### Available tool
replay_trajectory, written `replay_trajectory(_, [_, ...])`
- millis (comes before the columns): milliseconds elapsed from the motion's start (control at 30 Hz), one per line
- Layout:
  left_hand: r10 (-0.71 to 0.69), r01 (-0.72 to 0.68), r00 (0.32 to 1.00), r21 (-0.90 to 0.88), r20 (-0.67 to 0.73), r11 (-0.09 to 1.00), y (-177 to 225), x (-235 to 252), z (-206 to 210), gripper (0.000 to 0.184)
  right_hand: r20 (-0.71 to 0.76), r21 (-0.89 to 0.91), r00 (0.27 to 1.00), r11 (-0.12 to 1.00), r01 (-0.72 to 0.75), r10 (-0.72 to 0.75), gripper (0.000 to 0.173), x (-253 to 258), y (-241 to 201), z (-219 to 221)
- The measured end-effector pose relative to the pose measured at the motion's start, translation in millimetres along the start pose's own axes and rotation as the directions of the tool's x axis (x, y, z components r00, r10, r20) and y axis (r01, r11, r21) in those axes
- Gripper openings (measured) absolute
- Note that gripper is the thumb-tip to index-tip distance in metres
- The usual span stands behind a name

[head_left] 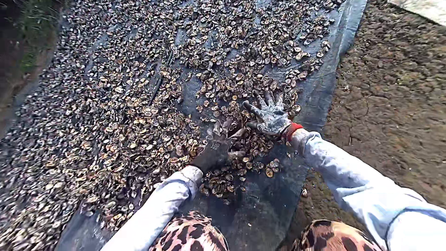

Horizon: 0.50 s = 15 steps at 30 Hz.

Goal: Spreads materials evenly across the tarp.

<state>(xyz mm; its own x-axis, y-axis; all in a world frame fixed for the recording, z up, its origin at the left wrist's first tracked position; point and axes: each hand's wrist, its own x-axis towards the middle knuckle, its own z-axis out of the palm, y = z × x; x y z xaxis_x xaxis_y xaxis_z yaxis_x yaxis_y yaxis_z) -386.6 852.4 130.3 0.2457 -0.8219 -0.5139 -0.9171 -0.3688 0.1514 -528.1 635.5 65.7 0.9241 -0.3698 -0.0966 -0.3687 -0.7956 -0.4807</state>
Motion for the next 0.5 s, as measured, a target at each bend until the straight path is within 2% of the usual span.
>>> replay_trajectory(100, [0.209, -0.196, 0.972, 0.120, -0.109, 0.973, 21, -51, -14, 0.083, -0.121, -0.032, 0.977, 0.984, 0.173, -0.176, 0.075, -84, 34, -17])
replay_trajectory(133, [0.258, -0.249, 0.964, 0.119, -0.067, 0.961, 35, -67, -17, 0.078, -0.115, -0.065, 0.968, 0.974, 0.217, -0.224, 0.076, -115, 57, -16])
replay_trajectory(167, [0.260, -0.265, 0.964, 0.099, 0.061, 0.959, 52, -80, -17, 0.077, -0.054, -0.121, 0.970, 0.966, 0.227, -0.235, 0.078, -142, 76, -16])
replay_trajectory(200, [0.250, -0.267, 0.950, 0.072, 0.185, 0.961, 70, -87, -13, 0.080, 0.010, -0.148, 0.977, 0.966, 0.210, -0.211, 0.079, -164, 92, -15])
replay_trajectory(267, [0.237, -0.239, 0.931, -0.027, 0.278, 0.971, 111, -85, 13, 0.089, 0.023, -0.134, 0.984, 0.975, 0.179, -0.178, 0.078, -190, 116, -4])
replay_trajectory(333, [0.192, -0.185, 0.974, -0.068, 0.122, 0.980, 152, -70, 56, 0.098, -0.044, -0.053, 0.982, 0.982, 0.180, -0.182, 0.068, -196, 123, 6])
replay_trajectory(367, [0.123, -0.122, 0.992, -0.069, 0.008, 0.990, 174, -62, 80, 0.102, -0.072, -0.012, 0.979, 0.982, 0.189, -0.189, 0.059, -197, 122, 9])
replay_trajectory(433, [-0.056, 0.049, 0.986, -0.051, -0.158, 0.997, 217, -50, 123, 0.110, -0.161, 0.037, 0.964, 0.975, 0.220, -0.212, 0.040, -196, 118, 6])
replay_trajectory(467, [-0.131, 0.127, 0.970, -0.031, -0.207, 0.991, 234, -51, 136, 0.108, -0.198, 0.025, 0.957, 0.975, 0.223, -0.214, 0.032, -195, 118, 5])
replay_trajectory(500, [-0.202, 0.202, 0.962, -0.014, -0.184, 0.979, 244, -59, 141, 0.099, -0.244, -0.009, 0.942, 0.972, 0.237, -0.231, 0.024, -191, 116, 7])
